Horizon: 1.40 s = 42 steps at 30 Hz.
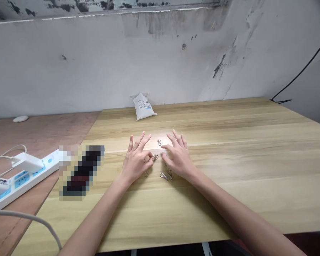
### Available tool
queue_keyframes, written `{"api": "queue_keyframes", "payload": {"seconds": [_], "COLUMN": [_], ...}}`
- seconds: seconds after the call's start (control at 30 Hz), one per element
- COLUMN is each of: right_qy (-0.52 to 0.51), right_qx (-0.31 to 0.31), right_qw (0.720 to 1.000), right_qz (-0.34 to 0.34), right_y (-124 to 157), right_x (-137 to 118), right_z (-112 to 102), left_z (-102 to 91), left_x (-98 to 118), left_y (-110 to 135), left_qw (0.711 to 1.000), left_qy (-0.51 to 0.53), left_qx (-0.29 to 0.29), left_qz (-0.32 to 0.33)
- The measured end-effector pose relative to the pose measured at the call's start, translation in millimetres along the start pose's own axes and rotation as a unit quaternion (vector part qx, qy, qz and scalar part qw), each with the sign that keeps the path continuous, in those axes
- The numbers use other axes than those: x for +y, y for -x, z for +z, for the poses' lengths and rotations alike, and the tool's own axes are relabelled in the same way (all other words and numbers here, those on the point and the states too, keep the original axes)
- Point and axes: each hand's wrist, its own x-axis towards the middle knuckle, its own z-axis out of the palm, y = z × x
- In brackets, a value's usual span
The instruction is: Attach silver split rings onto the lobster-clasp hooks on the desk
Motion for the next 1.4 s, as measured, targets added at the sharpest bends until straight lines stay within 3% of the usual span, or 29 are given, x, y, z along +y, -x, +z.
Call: {"api": "queue_keyframes", "payload": {"seconds": [0.13, 0.43, 0.6, 0.8, 0.97, 1.2, 1.4], "right_qy": [0.027, 0.168, 0.160, 0.085, 0.090, 0.095, 0.097], "right_qx": [-0.012, 0.043, 0.025, 0.005, 0.013, -0.020, -0.040], "right_qw": [0.996, 0.969, 0.971, 0.987, 0.991, 0.978, 0.976], "right_qz": [-0.088, -0.178, -0.176, -0.134, -0.094, -0.187, -0.191], "right_y": [0, 2, 2, -1, -5, -2, -1], "right_x": [-7, -16, -14, -12, -4, -11, -11], "right_z": [-1, 10, 11, 2, -6, -5, 2], "left_z": [-2.5, 0.9, 2.7, 0.9, 1.1, 2.9, 2.1], "left_x": [0, 0, -3, -4, -2, -2, -1], "left_y": [0, 0, 1, 1, 1, 2, 1], "left_qw": [0.999, 0.991, 0.989, 0.994, 0.995, 0.994, 0.994], "left_qy": [0.026, 0.112, 0.123, 0.092, 0.086, 0.093, 0.094], "left_qx": [-0.022, -0.033, -0.029, -0.024, -0.027, -0.038, -0.047], "left_qz": [-0.017, -0.070, -0.072, -0.054, -0.032, -0.041, -0.037]}}
